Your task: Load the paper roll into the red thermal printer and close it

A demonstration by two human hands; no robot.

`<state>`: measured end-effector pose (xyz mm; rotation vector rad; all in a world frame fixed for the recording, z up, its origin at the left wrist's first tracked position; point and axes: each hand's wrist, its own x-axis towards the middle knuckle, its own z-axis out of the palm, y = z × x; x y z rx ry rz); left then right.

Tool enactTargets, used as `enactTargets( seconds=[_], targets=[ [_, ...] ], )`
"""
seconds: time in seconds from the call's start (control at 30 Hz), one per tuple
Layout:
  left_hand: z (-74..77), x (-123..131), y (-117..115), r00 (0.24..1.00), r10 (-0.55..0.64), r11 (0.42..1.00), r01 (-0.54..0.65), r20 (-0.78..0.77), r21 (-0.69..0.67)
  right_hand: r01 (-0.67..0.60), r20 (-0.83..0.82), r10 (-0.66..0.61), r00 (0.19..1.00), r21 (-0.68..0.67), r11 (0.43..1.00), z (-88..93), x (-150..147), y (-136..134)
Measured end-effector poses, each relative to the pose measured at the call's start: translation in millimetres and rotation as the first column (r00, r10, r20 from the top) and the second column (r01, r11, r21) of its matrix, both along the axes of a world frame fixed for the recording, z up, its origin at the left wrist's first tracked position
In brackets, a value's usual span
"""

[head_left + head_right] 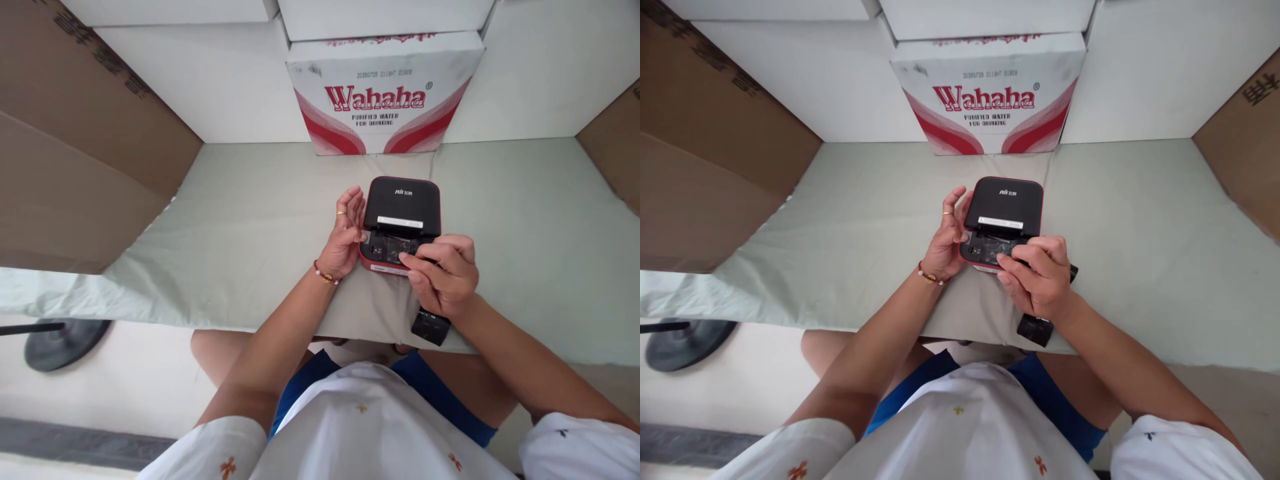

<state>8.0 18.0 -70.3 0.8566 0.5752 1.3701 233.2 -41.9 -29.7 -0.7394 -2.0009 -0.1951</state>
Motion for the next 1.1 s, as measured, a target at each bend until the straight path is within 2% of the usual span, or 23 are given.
enactTargets(
  seconds=[0.1, 0.17, 0.23, 0.27, 0.33, 0.4, 0.47, 0.57, 0.63, 0.73, 0.83, 0.93, 1.03, 1.1],
  targets=[
    [-2.4, -0.1, -1.4, 1.000, -0.005, 1.000, 0.005, -0.023, 0.005, -0.009, 0.015, 0.008, 1.000, 0.038, 0.999, 2.7, -1.3, 1.6],
    [-2.2, 1.3, -3.0, 0.999, -0.011, 1.000, 0.012, -0.033, 0.011, -0.058, 0.039, 0.058, 0.998, -0.003, 0.998, 13.7, -1.2, 0.8],
    [-1.5, 3.7, -3.9, 0.999, -0.019, 1.000, 0.019, -0.029, 0.006, -0.133, 0.040, 0.141, 0.989, -0.171, 0.976, 33.7, 0.3, 0.7],
    [-1.2, 5.0, -3.8, 1.000, -0.019, 1.000, 0.019, -0.023, -0.001, -0.148, 0.030, 0.163, 0.986, -0.291, 0.945, 45.9, 1.4, 2.3],
    [-1.0, 7.1, -2.5, 1.000, -0.014, 1.000, 0.014, -0.011, -0.012, -0.065, 0.057, 0.109, 0.992, -0.507, 0.859, 69.2, 3.2, 11.6],
    [-1.3, 8.0, 0.0, 1.000, -0.009, 1.000, 0.009, 0.001, -0.023, 0.140, 0.219, -0.010, 0.976, -0.586, 0.798, 83.5, 2.6, 30.2],
    [-1.7, 7.9, 2.5, 1.000, -0.010, 0.999, 0.011, 0.011, -0.035, 0.333, 0.451, -0.079, 0.889, -0.518, 0.788, 83.9, -2.7, 55.3],
    [-1.8, 6.8, 4.6, 1.000, -0.002, 0.999, 0.003, 0.001, -0.044, 0.472, 0.657, -0.112, 0.746, -0.402, 0.785, 65.0, -20.0, 90.8],
    [-1.5, 6.5, 5.0, 1.000, 0.005, 0.999, -0.006, -0.013, -0.046, 0.521, 0.660, -0.150, 0.737, -0.412, 0.748, 50.2, -33.8, 105.6],
    [-1.1, 6.9, 5.2, 1.000, 0.009, 0.999, -0.010, -0.018, -0.041, 0.525, 0.593, -0.188, 0.783, -0.468, 0.711, 37.0, -46.4, 113.3],
    [-1.0, 7.8, 5.3, 1.000, 0.012, 0.999, -0.012, -0.010, -0.039, 0.508, 0.563, -0.199, 0.802, -0.469, 0.722, 34.3, -45.9, 110.3],
    [-0.9, 8.6, 5.3, 1.000, 0.018, 0.999, -0.018, -0.006, -0.051, 0.535, 0.562, -0.249, 0.788, -0.426, 0.730, 40.7, -43.4, 97.7],
    [-0.5, 8.8, 5.1, 1.000, 0.020, 0.999, -0.021, -0.015, -0.043, 0.595, 0.568, -0.330, 0.755, -0.379, 0.709, 62.4, -44.4, 69.0],
    [0.0, 8.7, 5.0, 1.000, 0.021, 0.999, -0.022, -0.015, -0.042, 0.579, 0.517, -0.347, 0.782, -0.397, 0.712, 85.8, -38.1, 41.2]
  ],
)
